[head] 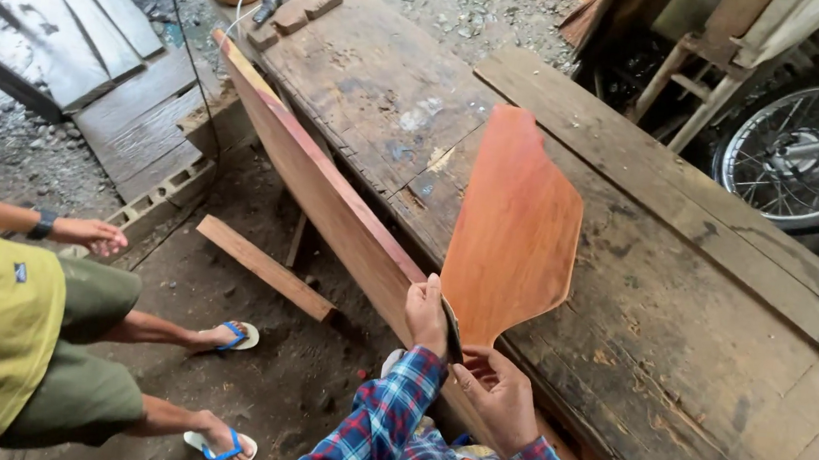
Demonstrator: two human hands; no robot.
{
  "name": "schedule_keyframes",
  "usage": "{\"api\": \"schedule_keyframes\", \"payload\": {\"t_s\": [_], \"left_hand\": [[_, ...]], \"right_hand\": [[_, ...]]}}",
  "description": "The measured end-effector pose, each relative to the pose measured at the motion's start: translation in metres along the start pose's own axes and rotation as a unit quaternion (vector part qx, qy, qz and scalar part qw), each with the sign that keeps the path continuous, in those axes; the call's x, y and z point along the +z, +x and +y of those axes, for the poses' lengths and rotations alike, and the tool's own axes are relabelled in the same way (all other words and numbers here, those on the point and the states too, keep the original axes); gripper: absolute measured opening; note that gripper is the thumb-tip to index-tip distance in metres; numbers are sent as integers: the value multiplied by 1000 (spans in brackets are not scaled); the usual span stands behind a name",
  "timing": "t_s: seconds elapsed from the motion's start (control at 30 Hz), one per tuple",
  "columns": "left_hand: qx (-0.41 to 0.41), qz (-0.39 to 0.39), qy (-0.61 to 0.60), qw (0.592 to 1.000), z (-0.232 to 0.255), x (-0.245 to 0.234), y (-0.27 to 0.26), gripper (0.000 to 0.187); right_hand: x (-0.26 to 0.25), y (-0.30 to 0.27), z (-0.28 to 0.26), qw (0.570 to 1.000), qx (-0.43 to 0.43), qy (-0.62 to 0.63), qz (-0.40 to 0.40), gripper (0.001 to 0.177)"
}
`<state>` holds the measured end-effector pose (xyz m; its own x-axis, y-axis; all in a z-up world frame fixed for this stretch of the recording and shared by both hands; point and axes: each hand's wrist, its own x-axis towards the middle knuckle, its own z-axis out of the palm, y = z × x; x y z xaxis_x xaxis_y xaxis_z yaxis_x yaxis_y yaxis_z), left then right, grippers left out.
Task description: The person sands a large, irregularly shaped piece of reddish-brown wood using a sanding block. They work on a wooden workbench, moving the block back and forth across the surface and along the edges to smooth the wood.
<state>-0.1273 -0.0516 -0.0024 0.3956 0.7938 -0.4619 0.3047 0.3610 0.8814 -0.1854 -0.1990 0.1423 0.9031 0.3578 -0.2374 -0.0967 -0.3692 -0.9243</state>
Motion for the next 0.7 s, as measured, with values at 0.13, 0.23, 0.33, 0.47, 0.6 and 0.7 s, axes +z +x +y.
{"api": "schedule_keyframes", "payload": {"t_s": [0.13,0.23,0.33,0.47,0.6,0.7], "left_hand": [[76,-88,-104,988,-5,6,-10,41],[32,-70,-42,996,0,7,-16,46],[54,-87,64,993,15,-2,-22,46],[78,-127,163,975,89,-19,-37,43],[379,-32,323,866,76,-20,1,42],[565,17,407,718,56,-11,20,44]], "right_hand": [[2,5,13,996,-21,-2,89,14],[6,10,28,990,-20,-40,136,17],[10,11,23,990,-16,-28,140,21],[10,14,21,994,11,56,91,23],[-16,40,31,981,-39,62,180,19],[-48,96,58,941,-185,-134,251,9]]}}
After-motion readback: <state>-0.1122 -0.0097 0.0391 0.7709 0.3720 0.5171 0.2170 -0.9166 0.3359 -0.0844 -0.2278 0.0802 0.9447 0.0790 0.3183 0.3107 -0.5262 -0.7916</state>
